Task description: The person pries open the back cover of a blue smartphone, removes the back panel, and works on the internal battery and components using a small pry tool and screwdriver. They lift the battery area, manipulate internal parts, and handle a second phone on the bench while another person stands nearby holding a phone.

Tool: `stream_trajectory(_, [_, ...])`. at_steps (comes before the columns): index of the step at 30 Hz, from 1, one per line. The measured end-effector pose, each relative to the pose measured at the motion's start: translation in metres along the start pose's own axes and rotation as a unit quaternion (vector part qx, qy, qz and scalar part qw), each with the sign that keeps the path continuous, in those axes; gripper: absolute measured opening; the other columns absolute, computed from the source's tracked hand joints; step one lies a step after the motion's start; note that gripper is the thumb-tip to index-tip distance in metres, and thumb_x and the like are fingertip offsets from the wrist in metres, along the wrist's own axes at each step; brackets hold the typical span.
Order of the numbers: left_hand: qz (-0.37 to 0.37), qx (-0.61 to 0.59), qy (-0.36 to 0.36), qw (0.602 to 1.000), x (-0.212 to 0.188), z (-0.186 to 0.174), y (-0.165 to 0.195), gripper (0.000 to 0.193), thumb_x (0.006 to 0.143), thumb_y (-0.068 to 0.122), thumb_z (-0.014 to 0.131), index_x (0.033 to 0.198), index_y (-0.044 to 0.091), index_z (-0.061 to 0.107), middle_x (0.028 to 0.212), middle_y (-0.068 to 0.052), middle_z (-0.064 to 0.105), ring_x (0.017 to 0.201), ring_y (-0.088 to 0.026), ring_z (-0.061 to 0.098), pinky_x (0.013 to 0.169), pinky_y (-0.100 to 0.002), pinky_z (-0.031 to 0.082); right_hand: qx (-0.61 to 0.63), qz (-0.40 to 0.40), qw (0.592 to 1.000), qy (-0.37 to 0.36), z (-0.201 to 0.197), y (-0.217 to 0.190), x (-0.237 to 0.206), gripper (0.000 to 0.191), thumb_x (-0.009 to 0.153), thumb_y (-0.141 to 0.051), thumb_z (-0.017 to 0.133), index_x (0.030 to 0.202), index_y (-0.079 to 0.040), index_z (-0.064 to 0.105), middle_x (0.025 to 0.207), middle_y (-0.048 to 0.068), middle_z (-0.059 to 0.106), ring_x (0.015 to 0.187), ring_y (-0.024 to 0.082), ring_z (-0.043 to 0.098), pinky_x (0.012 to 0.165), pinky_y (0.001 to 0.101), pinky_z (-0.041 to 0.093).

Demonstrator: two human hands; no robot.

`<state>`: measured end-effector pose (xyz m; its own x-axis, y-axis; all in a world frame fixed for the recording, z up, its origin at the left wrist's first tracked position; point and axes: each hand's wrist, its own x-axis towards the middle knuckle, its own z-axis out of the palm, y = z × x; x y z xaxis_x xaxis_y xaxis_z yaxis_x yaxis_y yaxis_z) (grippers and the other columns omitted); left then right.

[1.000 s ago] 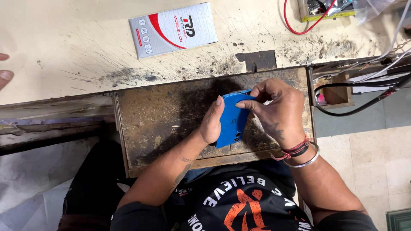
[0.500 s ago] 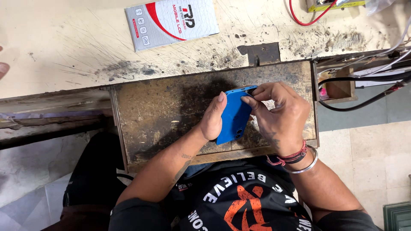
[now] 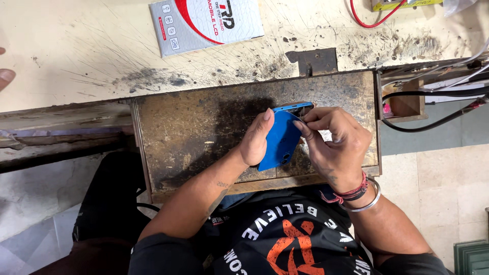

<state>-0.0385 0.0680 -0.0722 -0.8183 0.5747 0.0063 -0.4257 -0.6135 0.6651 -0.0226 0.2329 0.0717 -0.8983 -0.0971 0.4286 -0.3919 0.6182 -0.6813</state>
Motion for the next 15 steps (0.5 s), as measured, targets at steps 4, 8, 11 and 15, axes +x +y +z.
stream_trajectory(4, [0.006, -0.057, -0.014, 0.998, 0.003, -0.002, 0.0, 0.07, 0.119, 0.056, 0.034, 0.135, -0.008, 0.059, 0.122, -0.015, 0.07, 0.111, -0.019, 0.069, 0.1, -0.036, 0.056, 0.001, -0.012, 1.0, -0.016, -0.002, -0.001, -0.003, 0.032, 0.088, -0.001, 0.087, 0.083, -0.003, 0.055, 0.093, 0.011, 0.073, 0.084, 0.02, 0.074, 0.073, 0.0298, 0.057])
stream_trajectory(8, [-0.009, -0.07, 0.0, 0.997, 0.004, 0.001, 0.005, 0.071, 0.112, 0.055, 0.034, 0.148, -0.003, 0.05, 0.136, -0.014, 0.065, 0.124, -0.019, 0.065, 0.109, -0.037, 0.053, 0.013, -0.022, 0.999, -0.022, -0.004, -0.002, -0.007, 0.032, 0.087, 0.001, 0.087, 0.083, -0.003, 0.056, 0.094, 0.011, 0.073, 0.086, 0.02, 0.074, 0.075, 0.0296, 0.058])
stream_trajectory(11, [-0.014, -0.079, -0.012, 0.997, 0.006, 0.007, 0.008, 0.073, 0.11, 0.057, 0.034, 0.149, -0.003, 0.049, 0.137, -0.015, 0.065, 0.124, -0.022, 0.065, 0.111, -0.039, 0.053, 0.021, -0.025, 0.999, -0.035, -0.008, -0.003, -0.01, 0.03, 0.087, 0.003, 0.085, 0.084, -0.003, 0.056, 0.095, 0.011, 0.073, 0.092, 0.021, 0.076, 0.078, 0.03, 0.06])
stream_trajectory(15, [-0.003, -0.103, -0.058, 0.993, 0.006, 0.008, 0.012, 0.083, 0.116, 0.065, 0.03, 0.143, -0.011, 0.054, 0.126, -0.02, 0.067, 0.115, -0.024, 0.068, 0.109, -0.042, 0.055, 0.025, -0.025, 0.998, -0.052, -0.013, -0.006, -0.015, 0.03, 0.085, 0.004, 0.085, 0.083, -0.003, 0.056, 0.095, 0.012, 0.074, 0.092, 0.021, 0.077, 0.08, 0.0308, 0.06])
